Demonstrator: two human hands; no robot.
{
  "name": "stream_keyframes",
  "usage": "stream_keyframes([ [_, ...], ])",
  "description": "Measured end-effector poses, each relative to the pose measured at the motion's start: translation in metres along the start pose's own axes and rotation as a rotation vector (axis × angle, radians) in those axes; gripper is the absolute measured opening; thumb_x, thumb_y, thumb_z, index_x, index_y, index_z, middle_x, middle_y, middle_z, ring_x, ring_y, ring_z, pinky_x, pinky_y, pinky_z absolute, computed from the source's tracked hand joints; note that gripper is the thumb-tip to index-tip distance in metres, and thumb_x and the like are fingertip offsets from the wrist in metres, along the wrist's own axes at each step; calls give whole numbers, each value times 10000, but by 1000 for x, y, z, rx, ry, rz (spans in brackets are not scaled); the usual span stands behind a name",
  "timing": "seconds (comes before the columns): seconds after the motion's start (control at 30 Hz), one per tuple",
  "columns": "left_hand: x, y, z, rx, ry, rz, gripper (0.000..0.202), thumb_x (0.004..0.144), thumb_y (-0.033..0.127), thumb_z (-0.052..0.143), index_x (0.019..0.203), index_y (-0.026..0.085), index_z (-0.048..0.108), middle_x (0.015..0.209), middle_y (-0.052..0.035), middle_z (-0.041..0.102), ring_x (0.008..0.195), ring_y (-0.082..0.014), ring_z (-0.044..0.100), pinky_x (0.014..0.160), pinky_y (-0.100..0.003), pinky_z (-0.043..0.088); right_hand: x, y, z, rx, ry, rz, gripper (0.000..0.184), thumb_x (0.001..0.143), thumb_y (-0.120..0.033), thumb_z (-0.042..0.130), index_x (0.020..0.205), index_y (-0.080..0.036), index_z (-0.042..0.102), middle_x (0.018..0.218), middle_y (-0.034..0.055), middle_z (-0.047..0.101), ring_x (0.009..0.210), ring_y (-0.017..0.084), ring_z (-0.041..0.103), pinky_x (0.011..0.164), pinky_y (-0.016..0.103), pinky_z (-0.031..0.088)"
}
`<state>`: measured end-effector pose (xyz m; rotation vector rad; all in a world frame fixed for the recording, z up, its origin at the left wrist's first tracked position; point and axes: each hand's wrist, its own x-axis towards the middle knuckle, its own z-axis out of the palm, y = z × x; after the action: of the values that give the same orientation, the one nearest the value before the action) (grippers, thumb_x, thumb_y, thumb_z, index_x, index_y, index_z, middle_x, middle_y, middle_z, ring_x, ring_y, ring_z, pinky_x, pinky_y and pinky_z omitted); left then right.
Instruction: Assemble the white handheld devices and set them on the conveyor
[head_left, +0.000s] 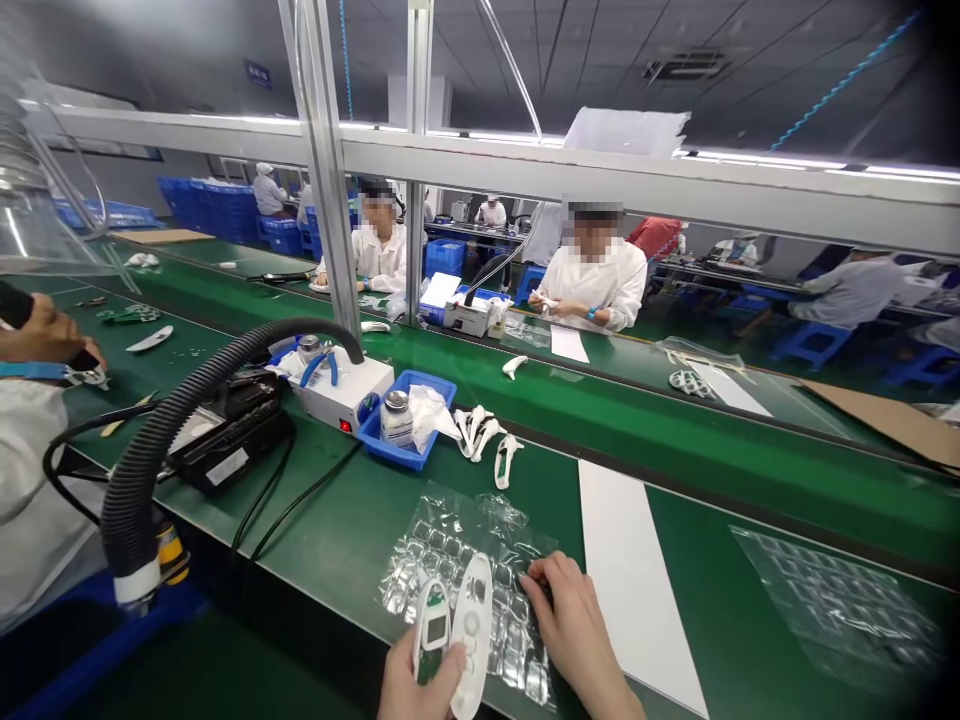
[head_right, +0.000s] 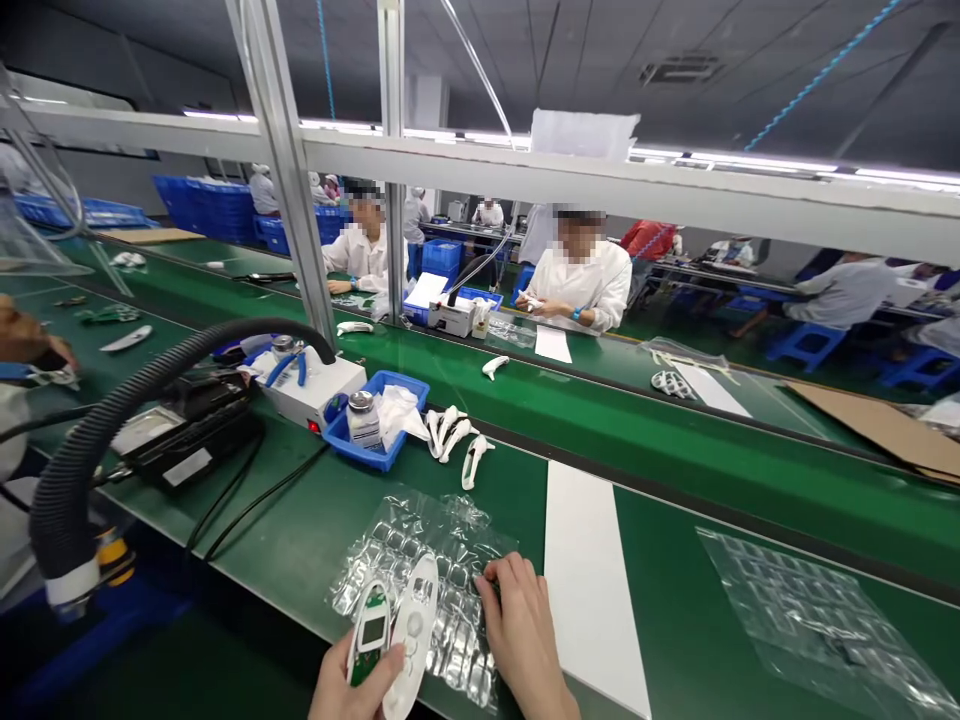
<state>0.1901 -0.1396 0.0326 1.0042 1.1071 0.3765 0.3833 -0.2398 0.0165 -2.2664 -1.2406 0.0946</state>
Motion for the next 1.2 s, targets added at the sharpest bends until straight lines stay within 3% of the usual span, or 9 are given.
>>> stream_keyframes([
  [0.13,0,1,6,114,9,40,360,592,458,714,772,157,636,347,84,400,341,-95,357,342,-209,286,-10,-8,5,79,45,-11,212,971,-307,448,779,-224,481,796,28,544,750,218,521,683,367,391],
  [0.23,-2,2,9,133,8,42,314,587,420,709,746,164,619,350,82,417,336,-94,371,330,-201,291,-19,-23,-5,178,165,-59,201,974,-306,454,795,-224,495,800,28,540,757,213,503,711,369,362],
  [0.3,-5,2,10,134,-3,46,301,583,407,720,737,167,621,363,83,422,334,-91,372,327,-200,287,-22,-33,-14,309,223,-11,212,967,-327,472,784,-224,503,784,24,525,745,207,491,706,353,362],
  [0.43,-8,-1,14,140,-34,71,247,578,353,748,681,167,623,400,72,451,328,-85,374,331,-205,301,-19,-50,-26,614,62,177,275,919,-396,542,713,-215,519,738,4,486,684,179,461,630,291,377],
  [0.53,-7,-5,16,159,-60,140,210,593,319,746,678,157,644,434,43,507,354,-102,413,348,-214,338,-16,-59,-25,679,-18,211,282,873,-405,594,681,-201,559,715,-4,487,669,168,447,630,278,369],
  [0.7,-7,-5,15,222,-58,246,167,591,280,730,657,146,657,554,-29,623,564,-188,573,479,-238,444,-15,-64,-18,683,-6,245,285,859,-409,606,672,-196,577,703,-10,489,663,163,438,637,277,351],
  [0.9,-12,3,17,192,-32,246,148,565,261,710,647,144,669,556,-27,614,592,-197,562,575,-271,453,-15,-61,-19,764,-40,285,291,833,-419,635,667,-190,570,678,-18,485,634,150,408,610,265,343],
  [1.2,-11,0,14,238,-54,265,164,586,264,675,682,131,678,604,-55,655,610,-211,581,594,-281,450,-16,-66,-21,708,-19,265,262,844,-375,614,663,-194,557,686,-17,486,647,156,425,622,269,349],
])
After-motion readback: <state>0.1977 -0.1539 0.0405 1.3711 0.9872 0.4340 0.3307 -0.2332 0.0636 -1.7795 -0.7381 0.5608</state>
